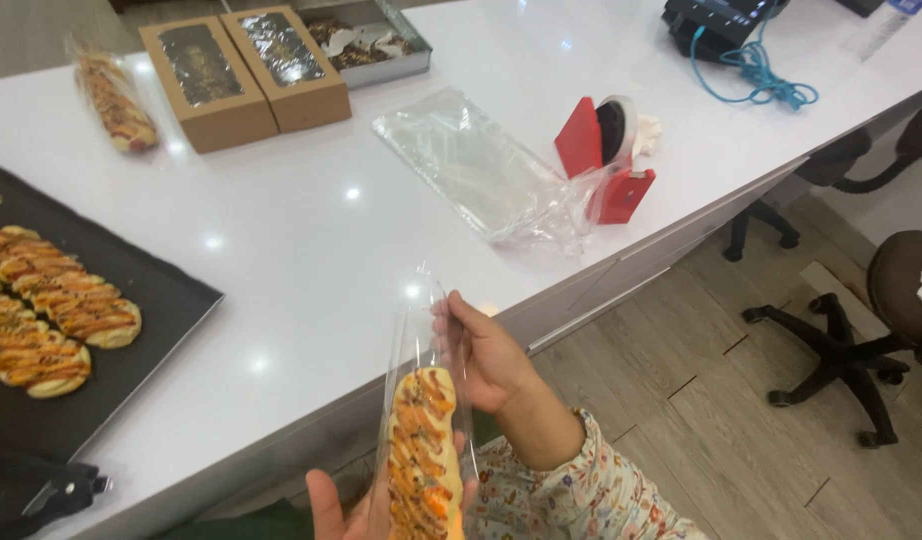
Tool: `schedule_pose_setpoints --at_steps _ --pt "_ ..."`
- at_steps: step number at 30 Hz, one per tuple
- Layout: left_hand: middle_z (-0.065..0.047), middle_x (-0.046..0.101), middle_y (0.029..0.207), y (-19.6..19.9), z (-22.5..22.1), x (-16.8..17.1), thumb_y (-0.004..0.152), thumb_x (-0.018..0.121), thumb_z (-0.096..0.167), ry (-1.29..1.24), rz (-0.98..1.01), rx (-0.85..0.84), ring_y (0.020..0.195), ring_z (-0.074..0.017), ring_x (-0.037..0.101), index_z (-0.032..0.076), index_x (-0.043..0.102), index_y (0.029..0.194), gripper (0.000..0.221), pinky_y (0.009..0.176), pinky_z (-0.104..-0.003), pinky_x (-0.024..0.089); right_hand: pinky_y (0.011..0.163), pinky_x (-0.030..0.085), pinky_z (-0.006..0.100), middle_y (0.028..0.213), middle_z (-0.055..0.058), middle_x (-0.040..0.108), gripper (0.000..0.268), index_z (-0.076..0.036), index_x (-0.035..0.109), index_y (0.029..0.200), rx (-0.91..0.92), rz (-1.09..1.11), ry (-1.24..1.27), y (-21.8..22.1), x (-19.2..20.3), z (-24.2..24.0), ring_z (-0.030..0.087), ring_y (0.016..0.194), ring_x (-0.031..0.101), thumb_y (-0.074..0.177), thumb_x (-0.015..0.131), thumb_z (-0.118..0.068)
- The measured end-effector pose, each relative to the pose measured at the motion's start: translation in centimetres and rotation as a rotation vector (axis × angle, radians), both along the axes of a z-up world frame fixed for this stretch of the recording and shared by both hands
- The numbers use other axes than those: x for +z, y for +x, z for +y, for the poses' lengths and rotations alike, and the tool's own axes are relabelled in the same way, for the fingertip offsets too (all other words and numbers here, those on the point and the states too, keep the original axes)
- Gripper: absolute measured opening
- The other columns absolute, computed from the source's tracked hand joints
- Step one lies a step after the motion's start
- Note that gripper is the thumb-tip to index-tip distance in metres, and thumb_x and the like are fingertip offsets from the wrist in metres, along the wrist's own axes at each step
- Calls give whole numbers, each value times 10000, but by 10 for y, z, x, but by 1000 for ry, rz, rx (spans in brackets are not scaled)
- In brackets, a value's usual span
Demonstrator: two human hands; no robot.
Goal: Using tongs to pick up bread sticks and place them into individual plastic bags for sale.
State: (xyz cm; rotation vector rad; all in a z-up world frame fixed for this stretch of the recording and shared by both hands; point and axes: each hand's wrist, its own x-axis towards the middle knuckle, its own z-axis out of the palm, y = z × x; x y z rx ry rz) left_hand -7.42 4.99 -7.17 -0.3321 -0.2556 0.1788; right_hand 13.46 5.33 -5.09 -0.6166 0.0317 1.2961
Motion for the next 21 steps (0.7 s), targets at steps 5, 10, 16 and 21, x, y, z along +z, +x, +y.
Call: schedule_pose_setpoints --at_steps 5,10,16,21 --pt "-174 76 1587 0 2 32 936 508 667 83 10 210 1455 -310 137 83 -6 1523 974 1188 -501 118 744 524 309 821 33 672 350 -81 642 997 -64 -106 -56 -8 4 -1 161 769 652 946 535 -411" --pt "-112 134 1560 -8 9 17 775 504 825 283 191 72 1393 -317 288 202 7 1490 1071 1154 -478 321 616 512 220 763 16 679 170 -78 646 921 -32 -68 94 -2 5 -6 115 644 628 961 541 -206" --pt "-164 157 1570 -1 9 39 873 474 692 -11 43 214 1438 -347 165 69 82 1522 981 1175 -526 159 905 471 303 1127 120 630 379 -15 552 1230 -182 -230 -198 -31 43 -4 185 1034 584 936 488 -245" --pt "-198 291 1503 1 15 53 866 416 710 169 122 418 1374 -309 328 106 197 1496 900 1122 -436 331 1227 256 391 1488 184 371 531 4 301 1441 -590 -1033 316 -91 32 -59 298 1426 341 1010 410 -287"
